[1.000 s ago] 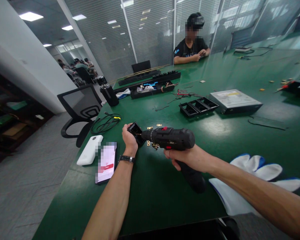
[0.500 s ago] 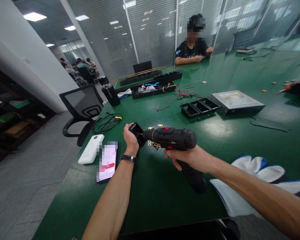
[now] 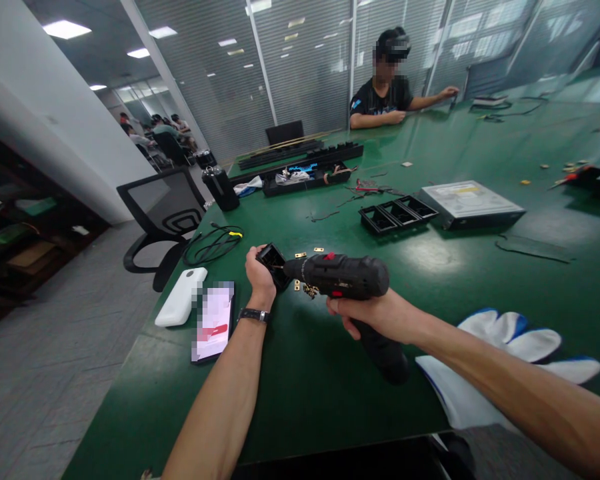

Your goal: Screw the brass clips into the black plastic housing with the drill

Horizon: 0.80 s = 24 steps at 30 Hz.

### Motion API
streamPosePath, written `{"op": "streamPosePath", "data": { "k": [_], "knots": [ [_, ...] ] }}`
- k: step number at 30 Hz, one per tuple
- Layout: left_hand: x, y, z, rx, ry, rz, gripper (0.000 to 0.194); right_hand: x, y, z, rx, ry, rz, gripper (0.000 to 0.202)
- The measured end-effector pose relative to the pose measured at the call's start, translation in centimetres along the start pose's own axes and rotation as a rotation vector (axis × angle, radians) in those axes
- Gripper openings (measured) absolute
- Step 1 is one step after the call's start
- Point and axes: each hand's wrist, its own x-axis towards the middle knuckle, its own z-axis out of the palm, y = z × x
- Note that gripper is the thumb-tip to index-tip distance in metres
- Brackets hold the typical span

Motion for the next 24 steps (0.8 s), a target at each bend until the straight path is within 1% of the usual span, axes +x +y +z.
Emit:
{"op": "streamPosePath", "data": {
  "k": [3, 7, 8, 12, 14, 16, 21, 24],
  "knots": [
    [-0.01, 0.07, 0.00, -0.005, 0.018, 0.010, 0.031, 0.07, 0.04, 0.00, 0.015, 0.004, -0.014, 0.036],
    [0.01, 0.07, 0.04, 0.011, 0.025, 0.002, 0.033, 0.02, 0.02, 0.07, 0.049, 0.008, -0.039, 0.046],
    [0.02, 0.06, 0.05, 0.017, 0.022, -0.002, 0.034, 0.01, 0.06, 0.07, 0.047, 0.004, -0.041, 0.046],
    [0.01, 0.05, 0.09, 0.017, 0.017, 0.006, 0.036, 0.08, 0.28, 0.01, 0.034, 0.015, -0.048, 0.033],
    [-0.07, 0.08, 0.15, 0.011, 0.015, 0.014, 0.035, 0.13, 0.26, 0.01, 0.017, 0.019, -0.045, 0.030],
    [-0.18, 0.16, 0.23, 0.009, 0.021, 0.014, 0.034, 0.14, 0.11, 0.05, 0.006, 0.012, -0.041, 0.033],
    [-0.28, 0.25, 0.32, 0.007, 0.024, 0.003, 0.033, -0.10, -0.36, 0.22, 0.021, 0.000, -0.031, 0.054],
    [-0.09, 0.12, 0.21, 0.011, 0.015, 0.001, 0.033, -0.19, -0.32, 0.19, 0.000, -0.001, -0.023, 0.052]
  ]
}}
